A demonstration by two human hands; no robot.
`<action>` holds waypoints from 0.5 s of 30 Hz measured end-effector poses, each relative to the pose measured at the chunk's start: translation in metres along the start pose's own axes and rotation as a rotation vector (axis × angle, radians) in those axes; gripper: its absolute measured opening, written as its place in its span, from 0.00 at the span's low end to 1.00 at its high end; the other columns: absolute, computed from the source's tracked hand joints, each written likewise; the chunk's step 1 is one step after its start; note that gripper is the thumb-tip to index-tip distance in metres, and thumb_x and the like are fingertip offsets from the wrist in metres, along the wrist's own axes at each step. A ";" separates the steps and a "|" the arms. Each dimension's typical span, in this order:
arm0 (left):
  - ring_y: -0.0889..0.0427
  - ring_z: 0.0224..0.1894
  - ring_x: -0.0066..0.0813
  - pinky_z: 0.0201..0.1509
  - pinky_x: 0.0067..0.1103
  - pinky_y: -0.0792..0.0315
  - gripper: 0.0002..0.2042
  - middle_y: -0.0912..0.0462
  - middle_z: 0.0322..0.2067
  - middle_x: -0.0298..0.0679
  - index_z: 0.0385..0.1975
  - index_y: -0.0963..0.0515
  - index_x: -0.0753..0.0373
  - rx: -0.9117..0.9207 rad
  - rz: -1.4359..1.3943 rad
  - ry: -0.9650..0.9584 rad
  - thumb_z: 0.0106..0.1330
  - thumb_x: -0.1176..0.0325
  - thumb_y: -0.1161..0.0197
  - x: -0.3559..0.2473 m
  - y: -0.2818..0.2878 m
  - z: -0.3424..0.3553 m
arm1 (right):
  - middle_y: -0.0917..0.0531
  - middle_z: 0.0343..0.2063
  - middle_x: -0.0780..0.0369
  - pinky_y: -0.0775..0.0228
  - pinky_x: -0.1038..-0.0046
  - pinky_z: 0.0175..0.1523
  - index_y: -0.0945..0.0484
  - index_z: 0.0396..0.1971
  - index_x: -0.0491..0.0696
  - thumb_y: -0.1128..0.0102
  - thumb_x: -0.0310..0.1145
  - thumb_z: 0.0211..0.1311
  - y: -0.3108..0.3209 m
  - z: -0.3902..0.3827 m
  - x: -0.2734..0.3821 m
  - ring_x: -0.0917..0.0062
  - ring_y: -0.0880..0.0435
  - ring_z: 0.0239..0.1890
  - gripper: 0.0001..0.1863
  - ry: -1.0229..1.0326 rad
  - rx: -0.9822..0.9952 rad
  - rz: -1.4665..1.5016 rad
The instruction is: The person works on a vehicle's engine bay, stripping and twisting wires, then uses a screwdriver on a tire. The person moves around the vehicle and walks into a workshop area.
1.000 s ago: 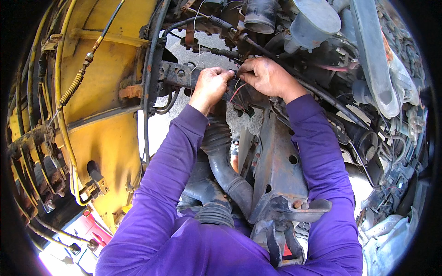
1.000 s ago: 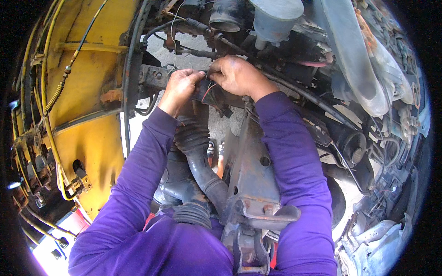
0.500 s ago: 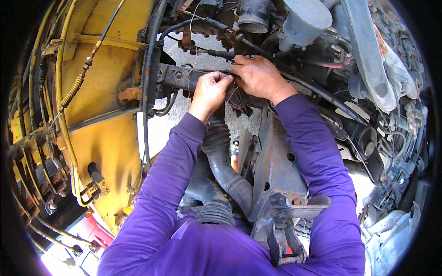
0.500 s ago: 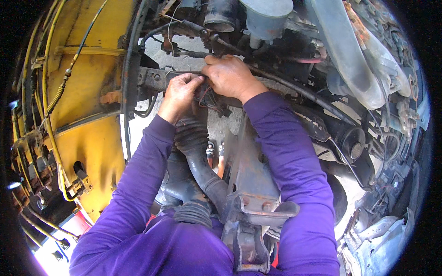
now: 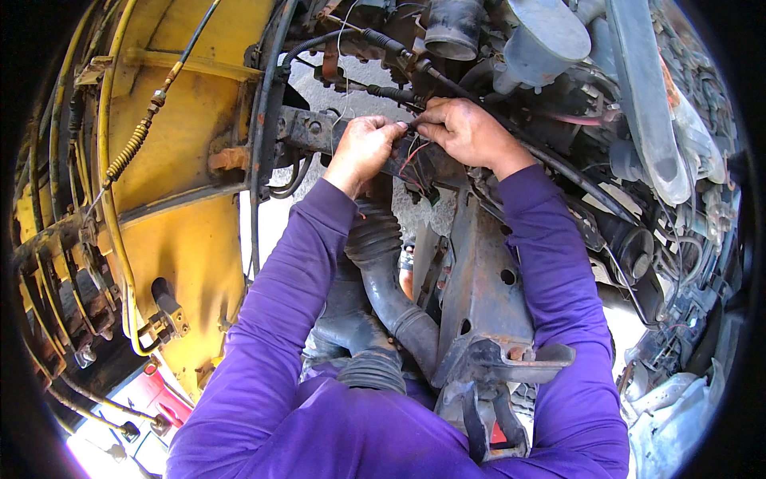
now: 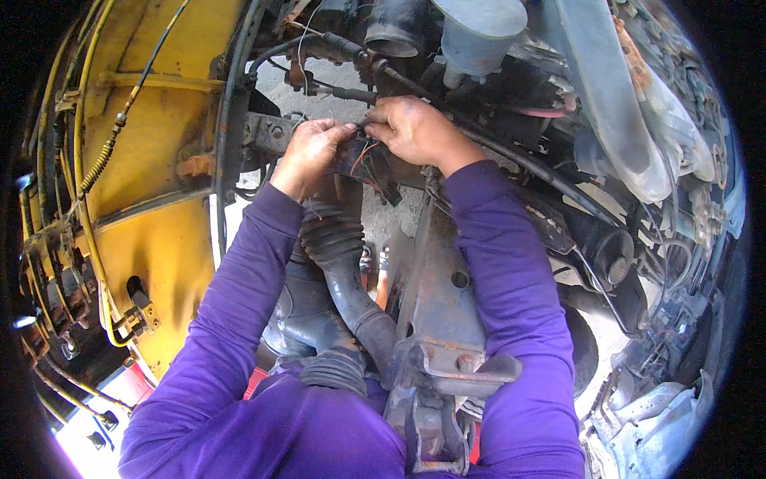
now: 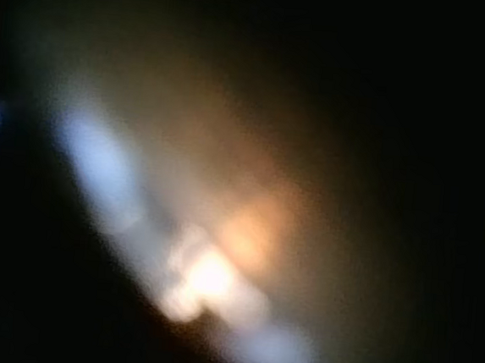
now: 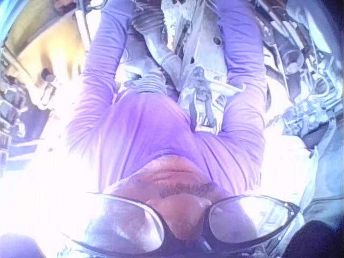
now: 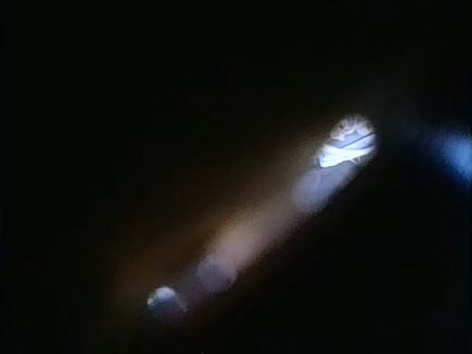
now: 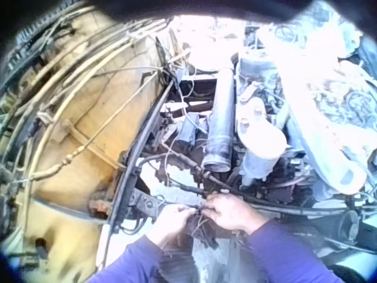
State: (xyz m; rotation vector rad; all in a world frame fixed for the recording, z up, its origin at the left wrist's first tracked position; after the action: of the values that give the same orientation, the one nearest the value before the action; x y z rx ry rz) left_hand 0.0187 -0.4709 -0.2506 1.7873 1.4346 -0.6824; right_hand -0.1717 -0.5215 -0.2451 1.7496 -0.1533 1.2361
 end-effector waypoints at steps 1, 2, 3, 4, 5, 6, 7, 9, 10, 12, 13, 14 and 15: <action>0.21 0.24 0.24 0.31 0.23 0.27 0.12 0.16 0.23 0.42 0.33 0.16 0.72 0.016 -0.080 0.024 0.64 0.66 0.35 -0.002 -0.002 -0.002 | 0.18 0.37 0.54 0.25 0.57 0.47 0.16 0.36 0.43 0.34 0.35 0.54 0.000 -0.001 0.000 0.54 0.18 0.42 0.13 0.032 -0.006 -0.016; 0.20 0.24 0.24 0.31 0.23 0.27 0.12 0.16 0.23 0.42 0.33 0.16 0.72 0.023 -0.054 -0.024 0.64 0.66 0.35 -0.005 -0.003 -0.004 | 0.18 0.37 0.54 0.25 0.57 0.47 0.16 0.37 0.44 0.34 0.35 0.54 0.000 -0.002 -0.001 0.54 0.18 0.42 0.13 0.064 -0.012 -0.032; 0.20 0.24 0.23 0.31 0.23 0.26 0.12 0.16 0.23 0.42 0.33 0.16 0.72 0.031 -0.028 -0.073 0.63 0.66 0.34 -0.008 -0.003 -0.009 | 0.18 0.37 0.55 0.25 0.57 0.47 0.16 0.37 0.44 0.33 0.35 0.54 -0.002 -0.002 -0.001 0.55 0.18 0.42 0.13 0.065 -0.034 -0.076; 0.19 0.24 0.23 0.31 0.22 0.26 0.12 0.15 0.23 0.42 0.33 0.16 0.72 0.039 -0.001 -0.124 0.63 0.66 0.34 -0.014 -0.003 -0.014 | 0.18 0.37 0.56 0.24 0.57 0.48 0.16 0.37 0.45 0.33 0.35 0.53 -0.003 -0.002 0.004 0.55 0.18 0.42 0.13 0.067 -0.058 -0.122; 0.19 0.24 0.23 0.32 0.22 0.25 0.11 0.15 0.23 0.42 0.33 0.16 0.72 0.033 0.056 -0.141 0.62 0.67 0.33 -0.018 -0.005 -0.018 | 0.18 0.37 0.56 0.24 0.58 0.48 0.16 0.38 0.46 0.33 0.34 0.53 -0.004 -0.002 0.008 0.56 0.17 0.42 0.13 0.069 -0.082 -0.167; 0.19 0.25 0.23 0.32 0.22 0.25 0.11 0.15 0.23 0.42 0.33 0.16 0.72 0.027 0.113 -0.159 0.62 0.67 0.33 -0.020 -0.007 -0.021 | 0.18 0.37 0.57 0.24 0.58 0.48 0.16 0.38 0.46 0.33 0.34 0.53 -0.006 -0.004 0.010 0.56 0.17 0.42 0.13 0.070 -0.096 -0.170; 0.19 0.25 0.23 0.33 0.23 0.25 0.11 0.15 0.24 0.41 0.34 0.16 0.72 0.015 0.173 -0.178 0.62 0.68 0.33 -0.023 -0.007 -0.025 | 0.18 0.37 0.57 0.24 0.58 0.48 0.16 0.37 0.46 0.32 0.34 0.52 -0.006 -0.003 0.014 0.57 0.17 0.42 0.13 0.076 -0.113 -0.171; 0.17 0.26 0.24 0.35 0.23 0.23 0.11 0.14 0.24 0.43 0.33 0.16 0.71 -0.017 0.167 -0.196 0.60 0.67 0.31 -0.017 -0.007 -0.026 | 0.18 0.36 0.58 0.23 0.58 0.48 0.16 0.37 0.47 0.32 0.33 0.51 -0.008 -0.001 0.016 0.58 0.16 0.42 0.13 0.086 -0.101 -0.189; 0.17 0.27 0.25 0.35 0.23 0.23 0.12 0.14 0.24 0.43 0.33 0.15 0.71 -0.034 0.175 -0.207 0.60 0.66 0.30 -0.016 -0.008 -0.026 | 0.18 0.37 0.58 0.23 0.58 0.48 0.17 0.38 0.47 0.32 0.33 0.51 -0.008 -0.001 0.016 0.58 0.16 0.42 0.13 0.087 -0.073 -0.207; 0.16 0.28 0.26 0.37 0.24 0.23 0.13 0.13 0.25 0.45 0.32 0.15 0.71 -0.088 0.259 -0.234 0.60 0.64 0.30 -0.014 -0.008 -0.027 | 0.18 0.38 0.58 0.23 0.58 0.47 0.17 0.38 0.46 0.31 0.32 0.50 -0.008 -0.001 0.014 0.58 0.16 0.42 0.14 0.074 -0.046 -0.239; 0.16 0.28 0.26 0.37 0.24 0.23 0.13 0.13 0.26 0.45 0.33 0.15 0.71 -0.088 0.295 -0.238 0.61 0.64 0.30 -0.016 -0.007 -0.029 | 0.18 0.38 0.58 0.23 0.58 0.48 0.17 0.38 0.46 0.31 0.32 0.50 -0.008 -0.001 0.014 0.58 0.16 0.42 0.14 0.060 -0.046 -0.251; 0.16 0.28 0.26 0.37 0.24 0.23 0.13 0.13 0.26 0.45 0.33 0.15 0.71 -0.087 0.332 -0.243 0.61 0.64 0.30 -0.019 -0.007 -0.032 | 0.18 0.38 0.58 0.23 0.58 0.48 0.17 0.38 0.46 0.31 0.32 0.50 -0.008 0.000 0.014 0.57 0.16 0.42 0.14 0.046 -0.046 -0.263; 0.16 0.28 0.26 0.38 0.25 0.23 0.13 0.13 0.26 0.45 0.34 0.14 0.71 -0.086 0.368 -0.248 0.61 0.64 0.31 -0.020 -0.007 -0.032 | 0.18 0.39 0.57 0.23 0.59 0.48 0.17 0.38 0.45 0.30 0.32 0.49 -0.008 -0.001 0.012 0.57 0.16 0.42 0.15 0.044 -0.059 -0.236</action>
State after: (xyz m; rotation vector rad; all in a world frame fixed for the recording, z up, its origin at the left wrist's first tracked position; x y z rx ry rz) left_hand 0.0063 -0.4559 -0.2169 1.7660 0.9258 -0.6126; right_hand -0.1624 -0.5119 -0.2406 1.6368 0.0416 1.0856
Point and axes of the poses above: each hand's wrist, its own z-axis towards the middle knuckle, its own y-axis out of the back of the hand, x = y × z, the point moved 2 cm from there along z, towards the middle knuckle
